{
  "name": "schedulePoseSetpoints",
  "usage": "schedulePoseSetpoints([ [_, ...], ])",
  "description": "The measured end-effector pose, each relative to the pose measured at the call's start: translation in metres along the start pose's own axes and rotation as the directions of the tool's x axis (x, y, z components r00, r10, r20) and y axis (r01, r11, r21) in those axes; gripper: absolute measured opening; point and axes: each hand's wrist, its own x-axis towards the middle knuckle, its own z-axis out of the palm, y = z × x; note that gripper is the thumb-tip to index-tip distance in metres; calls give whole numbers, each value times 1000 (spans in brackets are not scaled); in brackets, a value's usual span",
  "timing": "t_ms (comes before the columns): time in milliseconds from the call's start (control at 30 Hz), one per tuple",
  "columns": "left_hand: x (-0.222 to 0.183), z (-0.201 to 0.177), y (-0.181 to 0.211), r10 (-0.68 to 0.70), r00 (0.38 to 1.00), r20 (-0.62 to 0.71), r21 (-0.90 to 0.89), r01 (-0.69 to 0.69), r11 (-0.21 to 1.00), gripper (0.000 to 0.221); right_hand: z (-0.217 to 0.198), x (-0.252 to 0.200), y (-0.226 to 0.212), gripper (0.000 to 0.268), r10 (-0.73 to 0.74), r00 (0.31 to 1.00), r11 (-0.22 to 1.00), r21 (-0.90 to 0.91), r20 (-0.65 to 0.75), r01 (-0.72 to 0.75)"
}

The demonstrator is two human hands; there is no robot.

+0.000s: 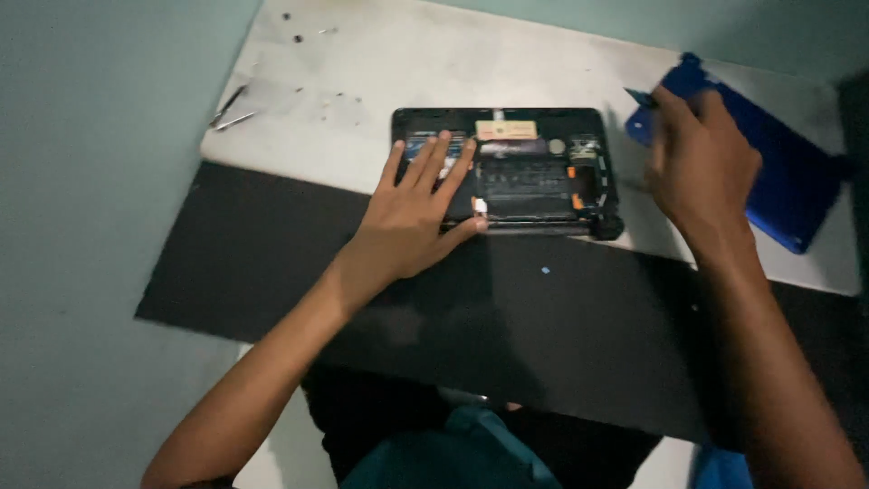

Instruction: Reassembling a laptop by fastening internal screws and snapping the outer casing back together.

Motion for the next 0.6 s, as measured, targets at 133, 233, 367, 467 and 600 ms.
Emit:
schedulePoseSetpoints([
  [133, -24, -4, 12, -64, 998, -19, 87, 66, 994, 87, 29, -27, 22, 53, 0, 999, 1000, -28, 47, 2],
  [233, -38, -16, 31, -116, 991, -69, 191, 127, 973, 93, 28, -36, 16, 65, 15, 976, 995, -97, 216, 6],
  [367, -51, -22, 43, -524, 842, 127, -280, 537, 796, 107, 42, -43, 10, 68, 6, 999, 988, -152, 50, 2],
  [467, -45, -28, 36, -621, 773, 132, -438, 607, 663, 108, 23, -36, -27, 78, 59, 985, 996, -71, 164, -48],
  [600, -19, -23, 23, -651, 679, 339, -304, 734, 607, 111, 21, -34, -54, 87, 188, 923, 952, 168, 335, -255],
])
